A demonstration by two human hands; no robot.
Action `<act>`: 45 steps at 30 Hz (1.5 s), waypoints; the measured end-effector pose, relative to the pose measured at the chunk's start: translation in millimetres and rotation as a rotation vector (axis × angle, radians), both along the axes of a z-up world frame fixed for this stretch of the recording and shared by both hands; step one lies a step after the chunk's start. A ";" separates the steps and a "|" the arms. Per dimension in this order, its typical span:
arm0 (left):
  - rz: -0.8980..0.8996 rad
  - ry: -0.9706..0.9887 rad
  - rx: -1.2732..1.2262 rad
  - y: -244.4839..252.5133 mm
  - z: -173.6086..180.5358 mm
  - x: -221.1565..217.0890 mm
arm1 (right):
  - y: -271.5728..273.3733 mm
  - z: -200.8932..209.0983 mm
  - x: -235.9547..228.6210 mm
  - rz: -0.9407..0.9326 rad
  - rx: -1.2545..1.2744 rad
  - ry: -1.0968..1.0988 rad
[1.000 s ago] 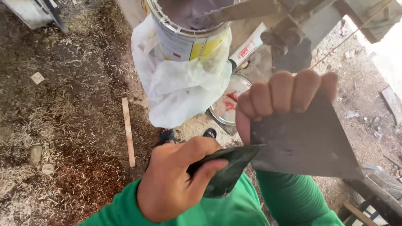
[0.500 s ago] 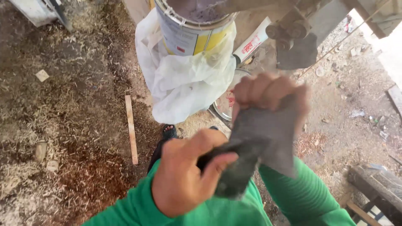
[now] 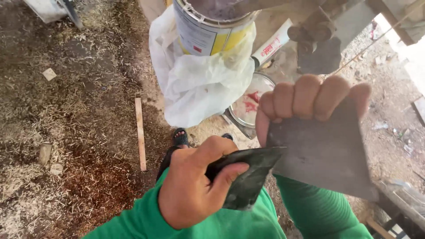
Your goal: Sanding a wooden door and mixing wood filler.
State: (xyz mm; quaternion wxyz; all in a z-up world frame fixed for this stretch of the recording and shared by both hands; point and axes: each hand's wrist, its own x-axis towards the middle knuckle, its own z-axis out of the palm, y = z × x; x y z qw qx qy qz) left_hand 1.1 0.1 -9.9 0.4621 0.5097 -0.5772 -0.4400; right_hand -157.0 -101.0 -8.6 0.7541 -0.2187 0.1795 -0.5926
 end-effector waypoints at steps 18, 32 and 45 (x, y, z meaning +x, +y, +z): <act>-0.023 0.035 -0.109 23.3 22.3 17.8 | -28.9 -104.5 -1.3 -0.178 -0.714 0.746; -0.135 -0.697 -0.016 -6.3 58.9 98.5 | -50.2 -14.3 -20.1 0.721 -0.537 1.373; -0.379 -0.749 -0.072 -10.8 53.7 81.8 | -10.2 0.8 -22.5 0.594 -0.690 1.134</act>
